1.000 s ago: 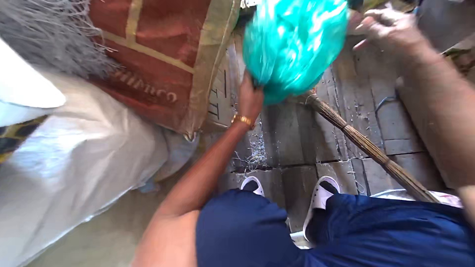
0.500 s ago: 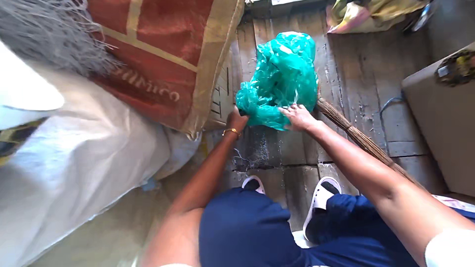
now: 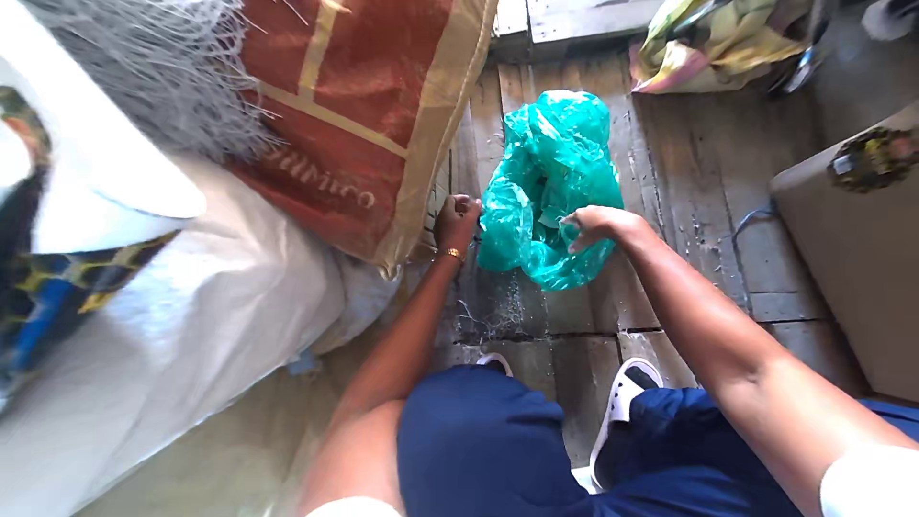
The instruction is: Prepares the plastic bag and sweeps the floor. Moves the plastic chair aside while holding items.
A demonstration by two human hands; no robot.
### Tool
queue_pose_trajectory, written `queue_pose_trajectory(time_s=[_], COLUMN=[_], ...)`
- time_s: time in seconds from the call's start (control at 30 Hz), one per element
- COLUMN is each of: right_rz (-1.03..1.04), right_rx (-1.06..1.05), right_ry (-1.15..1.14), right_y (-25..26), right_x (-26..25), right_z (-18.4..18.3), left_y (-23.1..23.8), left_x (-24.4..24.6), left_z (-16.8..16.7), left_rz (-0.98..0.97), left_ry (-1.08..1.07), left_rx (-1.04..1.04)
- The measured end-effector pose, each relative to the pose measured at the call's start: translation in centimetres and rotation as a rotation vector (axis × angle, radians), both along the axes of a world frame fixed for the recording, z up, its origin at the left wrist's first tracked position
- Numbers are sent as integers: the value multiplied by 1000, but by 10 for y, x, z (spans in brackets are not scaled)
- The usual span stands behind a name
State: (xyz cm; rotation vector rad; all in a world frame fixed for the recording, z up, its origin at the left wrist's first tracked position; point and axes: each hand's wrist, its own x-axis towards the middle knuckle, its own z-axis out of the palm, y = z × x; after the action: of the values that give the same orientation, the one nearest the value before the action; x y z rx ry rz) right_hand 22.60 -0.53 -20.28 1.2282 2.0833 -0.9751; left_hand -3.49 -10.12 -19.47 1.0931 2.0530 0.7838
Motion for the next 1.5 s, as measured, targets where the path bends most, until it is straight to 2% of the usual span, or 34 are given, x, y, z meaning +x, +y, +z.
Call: queue_pose_trajectory(time_s=[0.2, 0.4, 0.5, 0.6, 0.67, 0.73, 0.8, 0.87, 1.0, 1.1, 1.23, 1.3, 1.4, 1.5], right_rz=[-120, -180, -149, -129, -95, -99, -179, -290, -445, -483, -432, -453, -633, -776], right_rx=[200, 318, 273, 190, 155, 135, 123, 156, 341, 454, 547, 411, -61, -411], right_ry=[111, 376, 366, 317, 262, 173, 88, 24, -12, 147, 587, 795, 1063, 1175], right_y=[13, 3, -2, -2, 3, 9, 16, 23, 32, 34, 12, -3, -19, -19], right_x=[-17, -36, -48, -57, -56, -47, -33, -16, 9, 12, -19, -40, -58, -57], right_z=[12, -29, -43, -45, -50, -55, -52, -47, -41, -34, -5, 17, 42, 46], left_y=[26, 65, 82, 82, 82, 81, 76, 71, 79, 73, 69, 69, 63, 52], left_x=[5, 7, 16, 29, 36, 32, 22, 11, 0, 1, 5, 2, -6, -6], left_z=[11, -20, -37, -68, -62, -76, -86, -77, -44, -36, -25, -21, -19, -11], left_rz=[-23, -134, -234, -326, -421, -450, -355, -201, 15, -25, -93, -127, -194, -217], left_ry=[180, 185, 292, 378, 379, 378, 348, 299, 234, 195, 192, 203, 106, 20], left_rx=[99, -151, -325, -382, -490, -479, -360, -256, -271, -235, -192, -144, -78, -22])
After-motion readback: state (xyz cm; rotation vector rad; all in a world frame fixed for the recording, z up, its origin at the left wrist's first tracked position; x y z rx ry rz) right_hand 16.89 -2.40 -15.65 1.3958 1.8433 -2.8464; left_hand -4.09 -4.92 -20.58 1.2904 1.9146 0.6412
